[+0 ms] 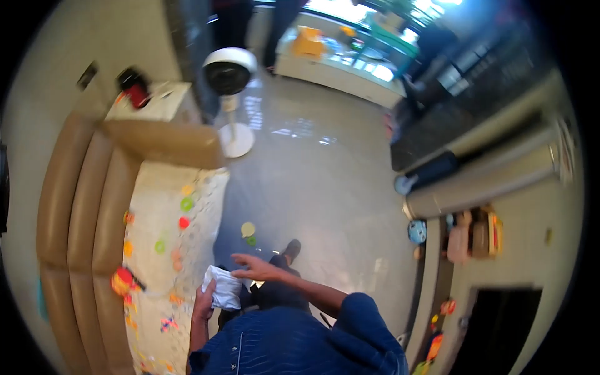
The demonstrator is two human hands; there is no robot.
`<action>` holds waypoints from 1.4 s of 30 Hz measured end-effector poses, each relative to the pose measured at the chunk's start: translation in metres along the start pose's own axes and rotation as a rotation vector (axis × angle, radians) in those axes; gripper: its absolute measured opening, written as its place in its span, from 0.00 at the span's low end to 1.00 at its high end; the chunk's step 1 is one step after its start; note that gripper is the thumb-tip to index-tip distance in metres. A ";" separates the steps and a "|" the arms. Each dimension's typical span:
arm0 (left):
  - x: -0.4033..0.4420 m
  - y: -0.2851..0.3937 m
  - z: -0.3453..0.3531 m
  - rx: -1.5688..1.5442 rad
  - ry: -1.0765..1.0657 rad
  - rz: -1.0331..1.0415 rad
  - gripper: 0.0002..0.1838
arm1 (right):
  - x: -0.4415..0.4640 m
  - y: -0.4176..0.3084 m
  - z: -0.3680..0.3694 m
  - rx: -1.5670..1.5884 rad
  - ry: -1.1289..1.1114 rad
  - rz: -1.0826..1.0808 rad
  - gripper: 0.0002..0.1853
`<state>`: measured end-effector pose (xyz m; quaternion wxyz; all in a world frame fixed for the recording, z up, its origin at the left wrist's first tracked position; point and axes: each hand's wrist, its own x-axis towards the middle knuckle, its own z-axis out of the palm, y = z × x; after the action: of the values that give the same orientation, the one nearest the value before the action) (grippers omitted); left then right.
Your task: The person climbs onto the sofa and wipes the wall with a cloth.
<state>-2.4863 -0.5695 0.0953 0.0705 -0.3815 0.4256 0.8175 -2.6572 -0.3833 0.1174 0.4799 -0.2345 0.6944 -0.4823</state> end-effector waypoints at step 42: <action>0.304 0.023 0.718 0.407 -1.018 -0.584 0.19 | -0.246 0.079 -0.475 0.846 1.609 0.043 0.13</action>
<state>-3.1142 -0.1097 0.1511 0.5566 -0.0235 0.3642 0.7463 -2.9651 0.0556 0.1908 -0.0949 0.3817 0.5889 -0.7060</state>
